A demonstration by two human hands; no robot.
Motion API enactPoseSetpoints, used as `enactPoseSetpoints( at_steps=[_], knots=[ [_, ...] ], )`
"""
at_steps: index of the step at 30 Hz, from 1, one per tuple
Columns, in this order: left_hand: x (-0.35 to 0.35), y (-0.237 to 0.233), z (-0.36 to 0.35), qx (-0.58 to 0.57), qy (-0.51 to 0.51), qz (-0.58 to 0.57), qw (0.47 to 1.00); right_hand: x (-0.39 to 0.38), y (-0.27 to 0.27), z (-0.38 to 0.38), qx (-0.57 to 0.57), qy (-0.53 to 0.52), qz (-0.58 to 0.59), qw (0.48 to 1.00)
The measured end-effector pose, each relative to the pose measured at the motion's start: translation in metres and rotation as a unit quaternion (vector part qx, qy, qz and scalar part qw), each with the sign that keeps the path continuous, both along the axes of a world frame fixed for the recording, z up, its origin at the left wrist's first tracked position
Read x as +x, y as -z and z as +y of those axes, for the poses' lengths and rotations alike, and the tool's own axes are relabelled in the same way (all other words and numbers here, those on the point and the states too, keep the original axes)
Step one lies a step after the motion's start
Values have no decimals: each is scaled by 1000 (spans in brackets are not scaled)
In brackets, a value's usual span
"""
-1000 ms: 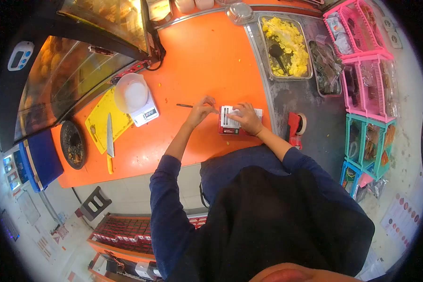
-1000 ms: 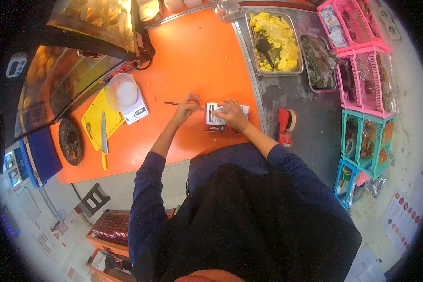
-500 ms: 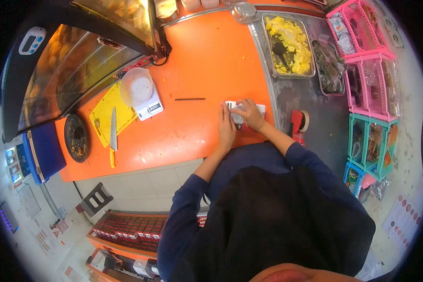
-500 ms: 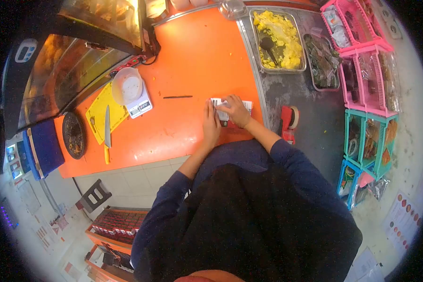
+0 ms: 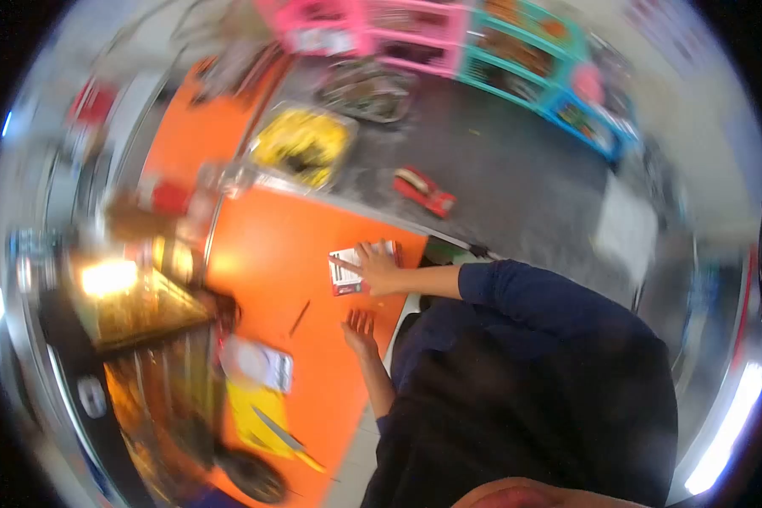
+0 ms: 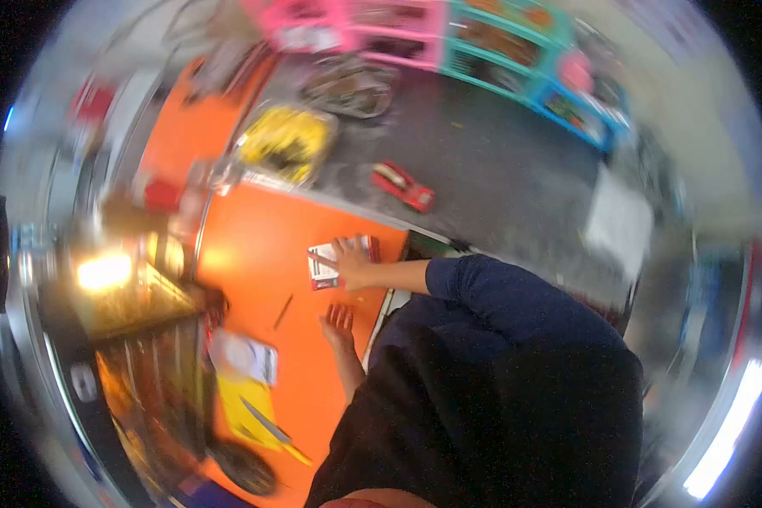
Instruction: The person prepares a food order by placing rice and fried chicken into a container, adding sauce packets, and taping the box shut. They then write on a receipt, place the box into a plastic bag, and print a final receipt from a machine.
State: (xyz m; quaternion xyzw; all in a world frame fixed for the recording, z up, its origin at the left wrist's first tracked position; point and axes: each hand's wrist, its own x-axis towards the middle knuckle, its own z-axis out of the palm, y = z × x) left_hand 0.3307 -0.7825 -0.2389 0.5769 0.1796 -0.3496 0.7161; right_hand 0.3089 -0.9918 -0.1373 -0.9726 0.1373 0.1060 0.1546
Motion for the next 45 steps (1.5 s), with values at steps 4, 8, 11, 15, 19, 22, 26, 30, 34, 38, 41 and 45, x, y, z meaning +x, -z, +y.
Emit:
enactPoseSetpoints(
  at_steps=[4,8,11,15,19,22,26,30,34,38,41,45],
  knots=[
    [6,-13,-7,9,191,-76,979,-109,-52,13,168,297,-48,939],
    [-6,-39,-35,38,331,-124,935,-221,-41,7,-10,600,-50,799],
    [-23,-38,-57,25,383,-122,915,-285,1,-42,-53,713,-8,699],
    [-62,-50,-93,12,444,-112,889,-352,29,-93,-5,716,-132,685],
    [-119,-60,-107,-95,461,-68,880,-454,8,-140,-146,780,-254,554],
    [-163,-60,-113,-93,502,-86,855,-581,41,-202,-180,801,-234,521],
    [-235,-64,-130,-61,517,-102,847,-705,136,-281,-230,659,-232,677],
    [-313,-49,-178,22,559,-147,816,-742,102,-303,-141,624,-84,764],
    [-426,-72,-255,-67,625,-225,745,-766,112,-320,-71,575,-93,810],
    [-540,-95,-336,-126,634,-461,608,-766,128,-327,-8,559,-209,802],
    [-602,-107,-384,-117,572,-621,523,-757,90,-301,-15,555,-233,799],
    [-646,-94,-412,-17,523,-679,515,-780,72,-297,18,382,-134,914]
  ],
)
